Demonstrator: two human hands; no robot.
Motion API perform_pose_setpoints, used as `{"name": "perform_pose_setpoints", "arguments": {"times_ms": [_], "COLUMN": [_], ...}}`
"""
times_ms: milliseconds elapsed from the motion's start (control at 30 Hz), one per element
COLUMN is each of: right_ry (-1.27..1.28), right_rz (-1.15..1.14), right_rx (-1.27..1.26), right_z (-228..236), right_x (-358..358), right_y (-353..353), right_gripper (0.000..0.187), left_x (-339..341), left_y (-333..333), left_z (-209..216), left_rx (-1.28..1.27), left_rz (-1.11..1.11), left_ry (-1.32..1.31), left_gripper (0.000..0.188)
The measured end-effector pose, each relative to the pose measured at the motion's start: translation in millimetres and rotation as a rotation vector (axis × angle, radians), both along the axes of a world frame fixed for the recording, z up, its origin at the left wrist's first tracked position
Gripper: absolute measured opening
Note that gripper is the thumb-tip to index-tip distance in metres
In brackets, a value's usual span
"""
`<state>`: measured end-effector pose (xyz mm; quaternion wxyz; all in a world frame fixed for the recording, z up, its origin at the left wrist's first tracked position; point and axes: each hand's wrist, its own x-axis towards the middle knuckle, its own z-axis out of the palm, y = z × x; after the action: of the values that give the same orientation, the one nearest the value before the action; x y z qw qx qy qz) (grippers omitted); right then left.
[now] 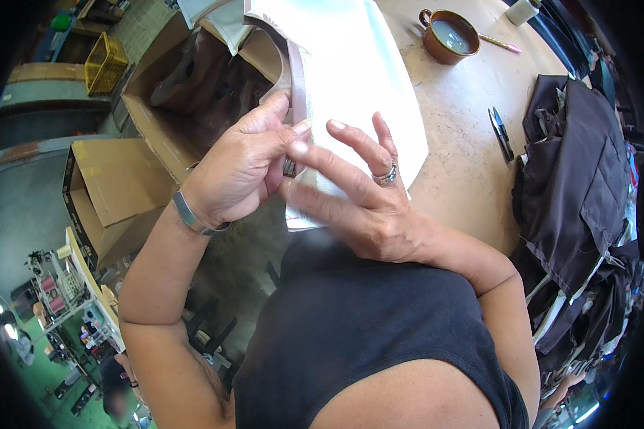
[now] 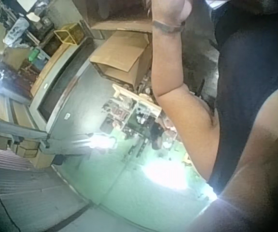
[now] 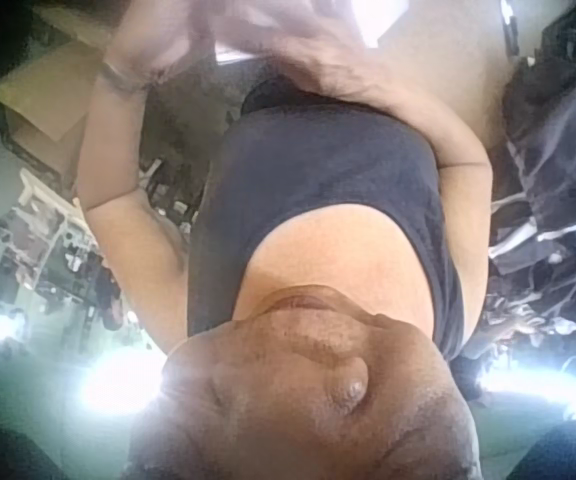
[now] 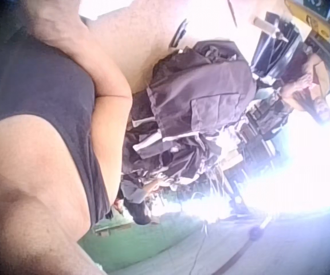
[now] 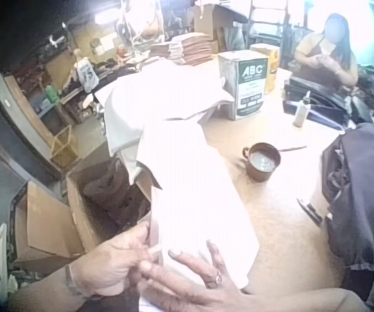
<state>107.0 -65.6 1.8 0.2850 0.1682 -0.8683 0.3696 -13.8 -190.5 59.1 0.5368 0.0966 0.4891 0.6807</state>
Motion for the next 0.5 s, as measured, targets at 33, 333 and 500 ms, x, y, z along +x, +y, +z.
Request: {"name": "perform_pose_setpoints", "arguments": {"times_ms": [33,333,500], "right_ry": [0.038,-0.021,0.073], "right_rz": [0.009,0.012,0.064], "right_rx": [-0.001,-0.302,-0.158], "right_z": [1,10,2], "right_x": [-1,-2,-1], "right_y": [-1,7,16], "right_gripper": [0.038,0.033,0.033], "left_x": [-1,-2,-10], "left_y": [-1,8,6], "left_z": [-2,0,-8], "left_rx": [-0.008,0.068,0.069], "left_rz": [0.0,0.019,-0.05], "left_ry": [-0.029,-0.062,-0.124], "left_gripper": [0.043,0.044,0.043]}}
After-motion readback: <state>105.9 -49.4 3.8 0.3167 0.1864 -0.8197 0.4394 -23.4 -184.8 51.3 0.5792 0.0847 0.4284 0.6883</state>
